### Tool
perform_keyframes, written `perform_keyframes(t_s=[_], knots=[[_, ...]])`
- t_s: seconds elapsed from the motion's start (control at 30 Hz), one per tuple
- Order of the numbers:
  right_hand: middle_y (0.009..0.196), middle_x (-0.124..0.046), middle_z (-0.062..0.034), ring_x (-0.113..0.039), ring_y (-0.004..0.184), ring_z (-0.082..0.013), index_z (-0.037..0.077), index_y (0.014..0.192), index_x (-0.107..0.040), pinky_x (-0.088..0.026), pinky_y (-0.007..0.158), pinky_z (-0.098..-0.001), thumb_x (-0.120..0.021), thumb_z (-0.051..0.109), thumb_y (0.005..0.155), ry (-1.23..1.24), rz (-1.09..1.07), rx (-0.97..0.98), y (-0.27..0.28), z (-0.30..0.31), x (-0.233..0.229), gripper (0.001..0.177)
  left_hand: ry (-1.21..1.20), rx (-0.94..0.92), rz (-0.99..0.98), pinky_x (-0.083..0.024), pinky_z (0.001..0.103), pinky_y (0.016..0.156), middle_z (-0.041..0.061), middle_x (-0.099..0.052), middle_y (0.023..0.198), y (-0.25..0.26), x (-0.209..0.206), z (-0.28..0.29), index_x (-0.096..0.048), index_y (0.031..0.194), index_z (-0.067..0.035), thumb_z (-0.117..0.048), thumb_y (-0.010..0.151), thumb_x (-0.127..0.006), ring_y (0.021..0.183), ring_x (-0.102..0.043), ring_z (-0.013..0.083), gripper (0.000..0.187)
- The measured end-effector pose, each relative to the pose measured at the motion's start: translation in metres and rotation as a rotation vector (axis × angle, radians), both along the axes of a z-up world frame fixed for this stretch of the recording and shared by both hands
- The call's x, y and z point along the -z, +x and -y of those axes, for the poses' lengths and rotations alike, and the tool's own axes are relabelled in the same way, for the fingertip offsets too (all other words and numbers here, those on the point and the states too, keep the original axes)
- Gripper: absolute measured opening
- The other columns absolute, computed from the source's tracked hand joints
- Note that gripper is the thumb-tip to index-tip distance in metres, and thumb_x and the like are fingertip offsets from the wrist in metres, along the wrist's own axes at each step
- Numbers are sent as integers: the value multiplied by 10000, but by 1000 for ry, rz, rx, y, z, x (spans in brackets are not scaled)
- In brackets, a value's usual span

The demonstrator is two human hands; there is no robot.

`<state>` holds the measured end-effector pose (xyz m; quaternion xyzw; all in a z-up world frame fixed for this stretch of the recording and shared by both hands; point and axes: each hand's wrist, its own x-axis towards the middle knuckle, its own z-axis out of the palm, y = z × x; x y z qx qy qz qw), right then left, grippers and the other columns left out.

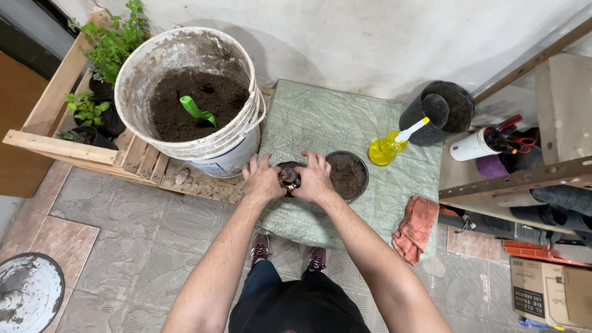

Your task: The person scoops soil into small pots, places bulbs or seeds inside, and waters them using a spray bottle.

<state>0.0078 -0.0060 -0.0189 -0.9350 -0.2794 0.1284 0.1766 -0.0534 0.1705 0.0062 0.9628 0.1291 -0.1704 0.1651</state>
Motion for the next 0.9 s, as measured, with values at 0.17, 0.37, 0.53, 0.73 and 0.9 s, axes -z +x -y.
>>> perform_keyframes(t_s=[0.17, 0.37, 0.53, 0.73, 0.9], knots=[[1648, -421, -91, -301, 1587, -440, 198, 1227, -838, -345, 1261, -665, -959, 450, 717, -57, 9, 44, -4, -5, 10, 582, -18, 28, -42, -245, 686, 1312, 73, -372, 1814, 8, 26, -11, -813, 1395, -295, -520, 823, -885, 1709, -194, 446, 619], [1611, -442, -64, -314, 1579, -402, 213, 1265, -833, -340, 1276, -626, -965, 397, 790, -94, 53, 125, -11, 0, 8, 527, -75, 72, 7, -272, 638, 1328, 110, -401, 1772, 6, 35, -19, -760, 1458, -231, -434, 911, -876, 1689, -255, 427, 596], [1608, -444, -57, -315, 1583, -396, 205, 1329, -808, -341, 1288, -632, -977, 439, 781, -31, 3, 205, -18, -3, 22, 620, -164, 59, 47, -290, 630, 1336, 56, -441, 1740, 8, 49, -27, -749, 1460, -274, -512, 872, -896, 1670, -290, 372, 651], [1550, -472, -55, -335, 1554, -383, 152, 1262, -802, -330, 1281, -625, -982, 404, 797, -34, 95, 299, -34, -15, 32, 559, -166, 116, 108, -357, 605, 1303, 54, -442, 1725, 9, 60, -27, -741, 1458, -248, -428, 889, -889, 1659, -310, 337, 615], [1552, -475, -56, -350, 1542, -379, 145, 1195, -799, -344, 1267, -624, -985, 316, 769, -26, 158, 376, -37, -23, 60, 495, -157, 172, 165, -381, 579, 1282, 89, -439, 1719, 2, 45, -25, -735, 1453, -226, -349, 904, -874, 1653, -317, 353, 579]])
